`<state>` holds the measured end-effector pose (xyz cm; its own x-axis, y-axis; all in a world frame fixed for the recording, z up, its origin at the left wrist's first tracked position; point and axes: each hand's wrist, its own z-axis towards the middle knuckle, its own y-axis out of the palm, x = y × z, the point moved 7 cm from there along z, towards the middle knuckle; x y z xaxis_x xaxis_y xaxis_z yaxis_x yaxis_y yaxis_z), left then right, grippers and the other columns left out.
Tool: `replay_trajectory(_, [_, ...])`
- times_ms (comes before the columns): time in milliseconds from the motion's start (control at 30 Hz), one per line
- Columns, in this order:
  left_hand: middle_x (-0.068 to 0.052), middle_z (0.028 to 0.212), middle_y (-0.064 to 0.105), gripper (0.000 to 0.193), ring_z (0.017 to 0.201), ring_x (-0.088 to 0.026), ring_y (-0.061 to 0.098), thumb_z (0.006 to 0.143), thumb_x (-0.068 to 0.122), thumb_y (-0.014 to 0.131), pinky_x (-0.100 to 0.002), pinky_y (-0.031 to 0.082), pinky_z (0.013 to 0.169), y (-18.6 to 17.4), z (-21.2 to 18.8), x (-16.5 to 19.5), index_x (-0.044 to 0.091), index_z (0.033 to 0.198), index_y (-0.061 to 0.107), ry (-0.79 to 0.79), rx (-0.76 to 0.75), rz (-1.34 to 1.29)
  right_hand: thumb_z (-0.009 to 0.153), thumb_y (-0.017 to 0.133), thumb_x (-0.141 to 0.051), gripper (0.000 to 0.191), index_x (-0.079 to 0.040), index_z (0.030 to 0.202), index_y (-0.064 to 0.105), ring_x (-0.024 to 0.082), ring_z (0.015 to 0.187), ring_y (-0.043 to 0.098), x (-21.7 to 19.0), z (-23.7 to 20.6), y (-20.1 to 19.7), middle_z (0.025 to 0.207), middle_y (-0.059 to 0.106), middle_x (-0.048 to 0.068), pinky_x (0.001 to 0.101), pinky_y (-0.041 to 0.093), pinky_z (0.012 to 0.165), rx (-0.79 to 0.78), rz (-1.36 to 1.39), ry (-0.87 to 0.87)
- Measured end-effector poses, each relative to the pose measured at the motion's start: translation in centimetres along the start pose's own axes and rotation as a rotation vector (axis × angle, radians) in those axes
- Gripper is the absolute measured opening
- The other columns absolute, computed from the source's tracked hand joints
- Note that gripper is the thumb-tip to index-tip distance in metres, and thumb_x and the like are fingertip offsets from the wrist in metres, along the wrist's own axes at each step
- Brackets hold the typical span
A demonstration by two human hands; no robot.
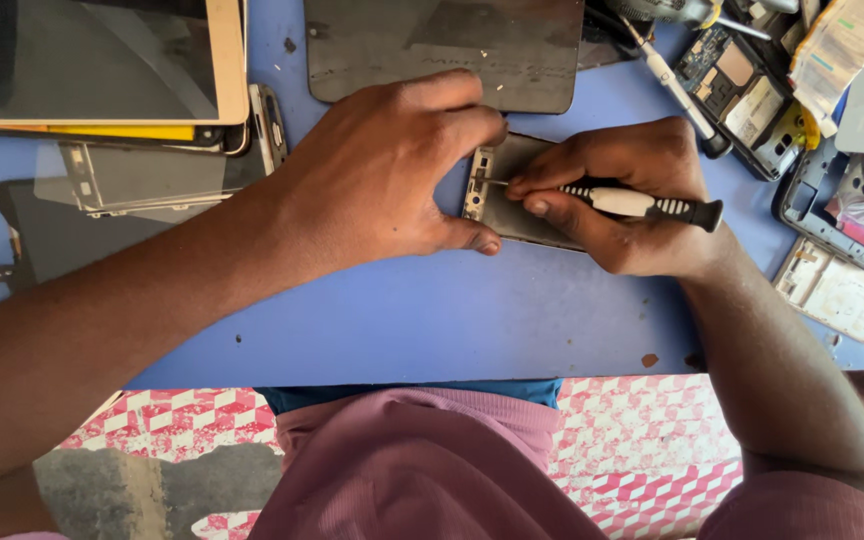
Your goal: The person uses a screwdriver to remove screws from the top edge of a smartphone frame. They then use a small metal tool to pry and adjust internal components within the frame. The phone remains disassembled on the workbench throughout the clip.
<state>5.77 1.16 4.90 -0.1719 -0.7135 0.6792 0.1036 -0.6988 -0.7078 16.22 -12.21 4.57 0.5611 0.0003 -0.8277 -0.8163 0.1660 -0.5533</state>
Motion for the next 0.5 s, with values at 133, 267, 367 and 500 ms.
replay_trajectory(133, [-0.011, 0.103, 0.063, 0.071, 0.089, -0.035, 0.068, 0.063, 0.047, 0.097, -0.046, 0.054, 0.074, -0.06, 0.08, -0.2, 0.0, 0.11, 0.07, -0.027, -0.009, 0.012, 0.088, 0.081, -0.005, 0.011, 0.0, 0.095, 0.075, 0.021, 0.091, 0.078, -0.52, 0.07, 0.38, 0.097, 0.077, 0.013, 0.0307, 0.062, 0.082, -0.065, -0.049, -0.053])
replay_trajectory(267, [-0.013, 0.108, 0.064, 0.072, 0.093, -0.037, 0.067, 0.066, 0.047, 0.097, -0.046, 0.055, 0.079, -0.5, -0.08, 0.55, -0.001, 0.112, 0.07, 0.074, 0.07, 0.025, 0.096, 0.076, -0.003, 0.006, 0.001, 0.099, 0.073, 0.021, 0.095, 0.079, -0.68, 0.31, -0.36, 0.104, 0.078, 0.012, 0.0306, 0.063, 0.087, 0.042, -0.097, -0.059])
replay_trajectory(367, [-0.012, 0.104, 0.064, 0.072, 0.091, -0.036, 0.068, 0.064, 0.046, 0.096, -0.048, 0.054, 0.075, 0.2, 0.02, -0.28, 0.0, 0.112, 0.07, -0.045, -0.027, 0.015, 0.097, 0.079, -0.005, 0.007, -0.001, 0.101, 0.074, 0.021, 0.092, 0.079, -0.85, 0.39, -0.11, 0.105, 0.078, 0.011, 0.0277, 0.063, 0.083, -0.003, -0.048, -0.071])
replay_trajectory(500, [-0.015, 0.109, 0.065, 0.072, 0.095, -0.038, 0.068, 0.066, 0.046, 0.097, -0.047, 0.055, 0.081, -0.27, -0.09, 0.07, -0.002, 0.112, 0.069, 0.029, 0.027, 0.025, 0.089, 0.08, -0.006, 0.012, -0.002, 0.1, 0.077, 0.022, 0.089, 0.078, -0.65, 0.49, -0.1, 0.099, 0.077, 0.013, 0.0305, 0.061, 0.081, -0.015, -0.098, -0.067])
